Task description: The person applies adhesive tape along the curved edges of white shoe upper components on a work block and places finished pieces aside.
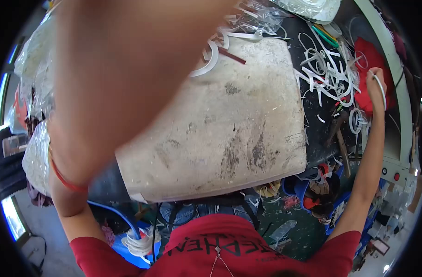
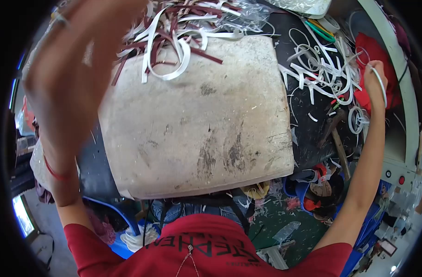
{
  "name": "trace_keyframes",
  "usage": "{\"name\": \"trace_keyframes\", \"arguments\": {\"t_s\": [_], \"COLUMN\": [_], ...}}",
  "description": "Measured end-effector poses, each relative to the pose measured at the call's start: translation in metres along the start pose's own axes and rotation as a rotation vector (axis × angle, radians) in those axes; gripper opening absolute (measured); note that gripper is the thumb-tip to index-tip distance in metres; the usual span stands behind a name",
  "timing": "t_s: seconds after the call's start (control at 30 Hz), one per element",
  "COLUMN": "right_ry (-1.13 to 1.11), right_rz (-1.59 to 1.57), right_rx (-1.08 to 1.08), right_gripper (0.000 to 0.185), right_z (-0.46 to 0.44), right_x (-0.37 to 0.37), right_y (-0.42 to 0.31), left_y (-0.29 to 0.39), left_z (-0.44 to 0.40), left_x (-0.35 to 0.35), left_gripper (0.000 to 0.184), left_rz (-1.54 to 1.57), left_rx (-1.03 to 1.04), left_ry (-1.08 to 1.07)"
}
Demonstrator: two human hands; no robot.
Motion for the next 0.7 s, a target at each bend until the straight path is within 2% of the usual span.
{"name": "trace_keyframes", "arguments": {"t_s": [0.07,0.1,0.13,0.17,0.23,0.3,0.33,0.37,0.4,0.43,0.53,0.6,0.67,0.7], "right_ry": [-0.025,-0.028,-0.181,-0.239,-0.275,-0.349,-0.311,-0.351,-0.423,-0.365,-0.344,-0.379,-0.337,-0.325], "right_rz": [-0.134,-0.251,-0.452,-0.536,-0.685,-0.777,-0.817,-0.741,-0.738,-0.792,-0.814,-0.833,-0.856,-0.865], "right_rx": [0.072,0.034,0.049,0.026,-0.050,0.002,-0.091,-0.162,-0.144,-0.162,-0.011,0.122,0.154,0.172], "right_gripper": [0.033,0.035,0.033,0.028,0.021,0.016,0.014,0.014,0.016,0.018,0.024,0.028,0.028,0.029], "right_z": [0.042,0.066,0.090,0.123,0.182,0.236,0.259,0.276,0.289,0.299,0.316,0.327,0.325,0.324], "right_x": [-0.028,-0.031,-0.031,-0.042,-0.053,-0.063,-0.062,-0.067,-0.068,-0.065,-0.066,-0.061,-0.051,-0.047], "right_y": [-0.064,-0.086,-0.100,-0.129,-0.162,-0.188,-0.198,-0.208,-0.217,-0.223,-0.235,-0.239,-0.247,-0.250], "left_y": [0.060,0.084,0.104,0.125,0.147,0.163,0.168,0.166,0.159,0.151,0.123,0.111,0.102,0.106], "left_z": [0.018,0.035,0.061,0.076,0.100,0.106,0.108,0.110,0.112,0.113,0.110,0.102,0.090,0.086], "left_x": [-0.004,0.007,0.032,0.031,0.048,0.052,0.048,0.047,0.045,0.043,0.043,0.051,0.063,0.069], "left_gripper": [0.033,0.038,0.021,0.040,0.043,0.045,0.046,0.046,0.045,0.044,0.041,0.041,0.044,0.044], "left_rz": [-0.017,0.009,0.051,0.106,0.228,0.383,0.482,0.474,0.463,0.454,0.394,0.406,0.498,0.533], "left_rx": [0.100,0.133,0.188,0.127,0.027,-0.138,-0.213,-0.200,-0.185,-0.167,-0.103,-0.207,-0.290,-0.330], "left_ry": [-0.206,-0.284,-0.201,-0.519,-0.373,-0.206,-0.217,-0.204,-0.191,-0.179,-0.155,-0.076,-0.008,-0.089]}}
Point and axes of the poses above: each hand's wrist, its own z-axis away from the middle knuckle, its own x-axis out of the palm, y = z × x, the point moved 1 cm from there along -z, towards the middle knuckle, and after that the axes turned 7 degrees about x, right-handed, at the moved point
